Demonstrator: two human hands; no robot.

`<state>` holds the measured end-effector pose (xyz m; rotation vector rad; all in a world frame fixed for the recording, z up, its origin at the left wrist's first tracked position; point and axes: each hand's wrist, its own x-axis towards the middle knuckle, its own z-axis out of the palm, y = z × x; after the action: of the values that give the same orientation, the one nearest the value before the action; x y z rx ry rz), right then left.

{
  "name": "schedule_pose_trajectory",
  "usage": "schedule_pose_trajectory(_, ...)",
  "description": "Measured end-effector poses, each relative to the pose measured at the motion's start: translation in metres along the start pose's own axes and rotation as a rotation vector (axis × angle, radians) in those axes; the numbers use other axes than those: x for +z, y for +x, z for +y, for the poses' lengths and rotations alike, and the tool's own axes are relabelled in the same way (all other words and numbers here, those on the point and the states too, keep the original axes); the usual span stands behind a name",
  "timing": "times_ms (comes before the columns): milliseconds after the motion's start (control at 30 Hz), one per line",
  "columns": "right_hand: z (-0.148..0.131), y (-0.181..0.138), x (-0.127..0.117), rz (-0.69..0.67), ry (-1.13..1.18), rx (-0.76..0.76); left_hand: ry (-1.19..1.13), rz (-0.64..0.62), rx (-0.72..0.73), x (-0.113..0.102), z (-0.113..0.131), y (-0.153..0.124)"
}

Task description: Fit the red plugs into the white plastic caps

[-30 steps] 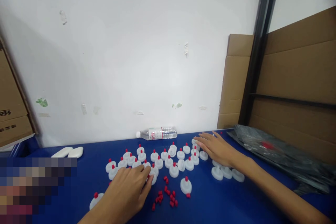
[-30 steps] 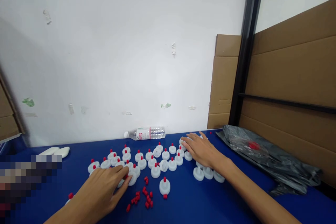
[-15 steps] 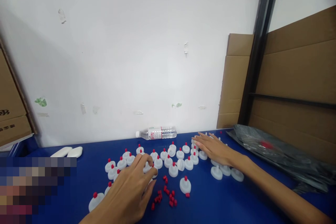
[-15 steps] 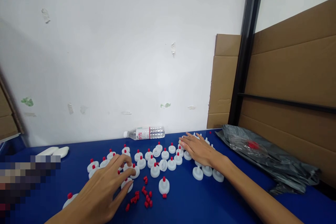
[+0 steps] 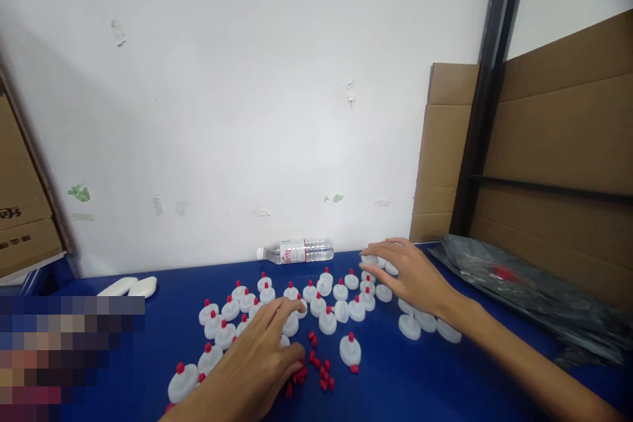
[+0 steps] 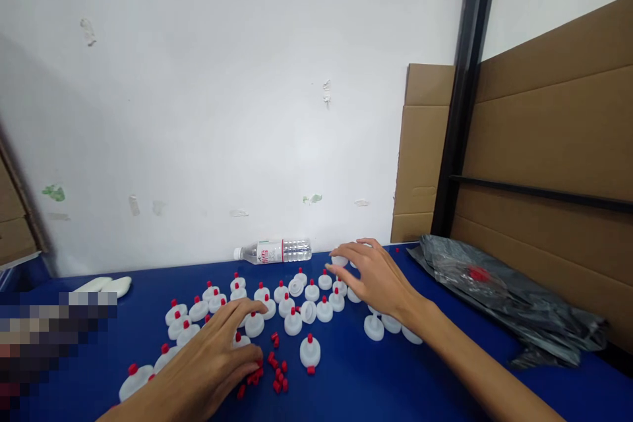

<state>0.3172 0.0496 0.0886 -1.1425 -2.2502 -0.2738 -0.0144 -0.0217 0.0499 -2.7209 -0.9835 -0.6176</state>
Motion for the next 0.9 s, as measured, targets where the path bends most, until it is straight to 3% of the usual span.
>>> schedule_pose_trajectory(200, -0.039, -0.010, 0.002, -0.014, 0.058, -0.332, 0.107, 0.126, 0.059, -0.010, 0.003, 0.008)
schedule_pose_trajectory(400, -0.082, -0.022, 0.004, -0.052, 0.073, -0.496, 0.046, 0.329, 0.034, -0.011, 0.007, 0.013)
schedule_pose_trajectory(667, -0.099, -0.026, 0.012, -0.112, 0.088, -0.568, 0.112, 0.333, 0.206, -0.009, 0.016, 0.013)
schedule_pose_trajectory(900, -0.098, -0.026, 0.008, -0.077, 0.079, -0.567, 0.075, 0.340, 0.204, -0.008, 0.015, 0.012)
